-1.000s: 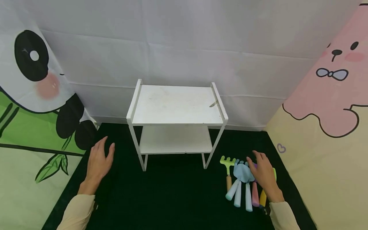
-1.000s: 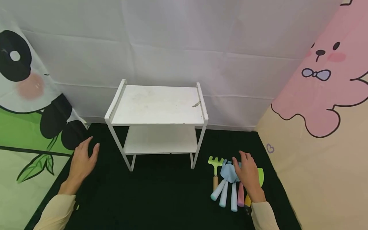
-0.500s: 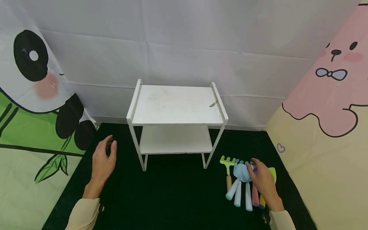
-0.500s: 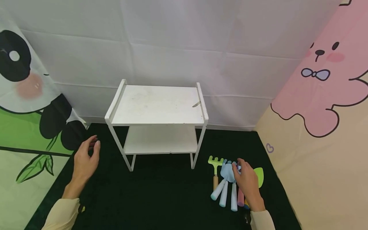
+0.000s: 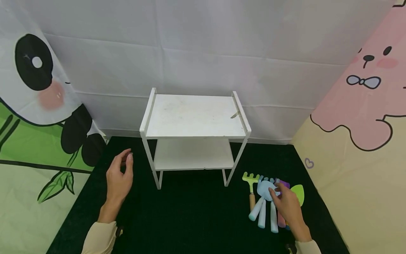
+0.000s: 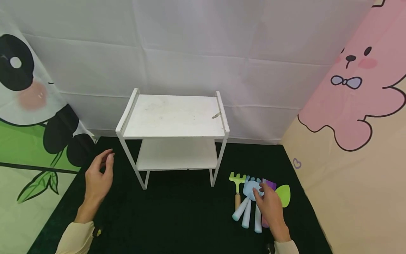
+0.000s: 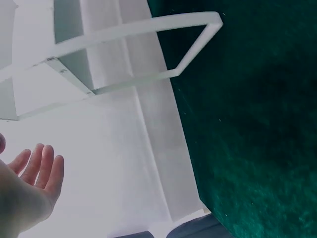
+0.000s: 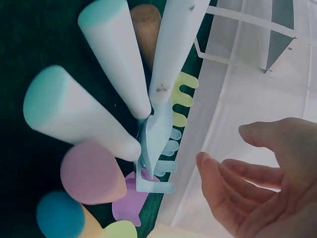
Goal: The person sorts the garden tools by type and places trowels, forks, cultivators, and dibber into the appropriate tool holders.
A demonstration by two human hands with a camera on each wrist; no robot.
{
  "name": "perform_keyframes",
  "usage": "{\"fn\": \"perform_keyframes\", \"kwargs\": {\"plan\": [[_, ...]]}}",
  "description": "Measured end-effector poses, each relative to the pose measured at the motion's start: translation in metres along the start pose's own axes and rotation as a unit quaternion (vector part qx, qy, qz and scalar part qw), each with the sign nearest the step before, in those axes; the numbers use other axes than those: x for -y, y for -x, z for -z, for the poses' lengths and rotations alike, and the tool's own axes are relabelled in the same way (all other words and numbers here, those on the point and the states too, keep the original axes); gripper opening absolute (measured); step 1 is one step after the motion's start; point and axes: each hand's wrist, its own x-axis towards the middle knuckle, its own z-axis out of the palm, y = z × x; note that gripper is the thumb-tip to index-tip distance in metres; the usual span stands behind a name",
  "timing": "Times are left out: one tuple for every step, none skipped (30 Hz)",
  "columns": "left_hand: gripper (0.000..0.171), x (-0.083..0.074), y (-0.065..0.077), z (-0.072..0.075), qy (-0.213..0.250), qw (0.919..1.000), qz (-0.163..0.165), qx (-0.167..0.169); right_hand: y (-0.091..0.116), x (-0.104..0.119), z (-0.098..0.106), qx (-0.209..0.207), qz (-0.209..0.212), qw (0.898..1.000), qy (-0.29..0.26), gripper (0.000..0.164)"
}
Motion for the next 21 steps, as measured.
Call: {"fn": "perform_keyframes", "kwargs": {"plan": [[0.038, -0.002, 0.0, -0.001, 0.006, 1.0, -0.002, -0.003, 0.001, 0.0, -0.001, 0.005, -0.006, 1.0, -0.004, 0.032], [0.037, -0.004, 0.001, -0.001, 0.012, 0.9999, -0.004, -0.006, 0.002, 0.001, -0.002, 0.01, -0.012, 1.0, -0.006, 0.032], [0.036, -0.006, 0.002, -0.002, 0.02, 0.9997, -0.006, -0.009, 0.003, 0.001, -0.002, 0.016, -0.02, 1.0, -0.01, 0.033], [0.035, -0.008, 0.002, -0.003, 0.028, 0.9995, -0.009, -0.012, 0.004, 0.002, -0.003, 0.022, -0.027, 0.999, -0.014, 0.033], [0.034, -0.01, 0.003, -0.003, 0.037, 0.9991, -0.012, -0.015, 0.005, 0.002, -0.004, 0.029, -0.035, 0.999, -0.016, 0.033], [0.033, -0.011, 0.003, -0.004, 0.047, 0.9987, -0.014, -0.017, 0.006, 0.003, -0.004, 0.035, -0.042, 0.998, -0.018, 0.033], [0.033, -0.013, 0.004, -0.005, 0.056, 0.9981, -0.015, -0.018, 0.007, 0.003, -0.005, 0.042, -0.049, 0.998, -0.019, 0.033], [0.032, -0.015, 0.005, -0.006, 0.065, 0.9976, -0.017, -0.019, 0.008, 0.004, -0.005, 0.049, -0.054, 0.997, -0.02, 0.033], [0.032, -0.017, 0.005, -0.007, 0.075, 0.9969, -0.017, -0.019, 0.009, 0.004, -0.006, 0.057, -0.062, 0.996, -0.025, 0.033], [0.031, -0.019, 0.006, -0.008, 0.083, 0.9962, -0.017, -0.018, 0.011, 0.005, -0.006, 0.066, -0.07, 0.995, -0.031, 0.034], [0.031, -0.021, 0.006, -0.01, 0.09, 0.9956, -0.016, -0.018, 0.012, 0.005, -0.006, 0.075, -0.077, 0.993, -0.038, 0.035], [0.031, -0.023, 0.007, -0.011, 0.097, 0.995, -0.015, -0.017, 0.013, 0.006, -0.007, 0.083, -0.086, 0.992, -0.046, 0.036], [0.031, -0.025, 0.007, -0.012, 0.103, 0.9944, -0.014, -0.016, 0.014, 0.007, -0.008, 0.09, -0.094, 0.99, -0.052, 0.037], [0.03, -0.027, 0.007, -0.014, 0.109, 0.9938, -0.013, -0.016, 0.016, 0.007, -0.008, 0.097, -0.102, 0.988, -0.061, 0.038], [0.03, -0.029, 0.007, -0.015, 0.116, 0.9931, -0.01, -0.016, 0.017, 0.007, -0.009, 0.103, -0.112, 0.986, -0.069, 0.038], [0.03, -0.031, 0.008, -0.016, 0.12, 0.9926, -0.008, -0.016, 0.017, 0.008, -0.01, 0.108, -0.118, 0.984, -0.076, 0.039], [0.03, -0.031, 0.008, -0.018, 0.123, 0.9922, -0.005, -0.017, 0.018, 0.008, -0.012, 0.11, -0.122, 0.983, -0.08, 0.039], [0.029, -0.033, 0.008, -0.019, 0.129, 0.9915, -0.002, -0.017, 0.019, 0.008, -0.013, 0.111, -0.127, 0.982, -0.084, 0.038], [0.029, -0.034, 0.008, -0.019, 0.135, 0.9906, 0.001, -0.017, 0.019, 0.008, -0.015, 0.113, -0.131, 0.981, -0.089, 0.039], [0.03, -0.035, 0.008, -0.02, 0.141, 0.9898, 0.005, -0.018, 0.019, 0.009, -0.016, 0.114, -0.135, 0.98, -0.094, 0.039], [0.03, -0.036, 0.008, -0.02, 0.148, 0.9888, 0.009, -0.017, 0.019, 0.009, -0.018, 0.116, -0.138, 0.978, -0.101, 0.039]]}}
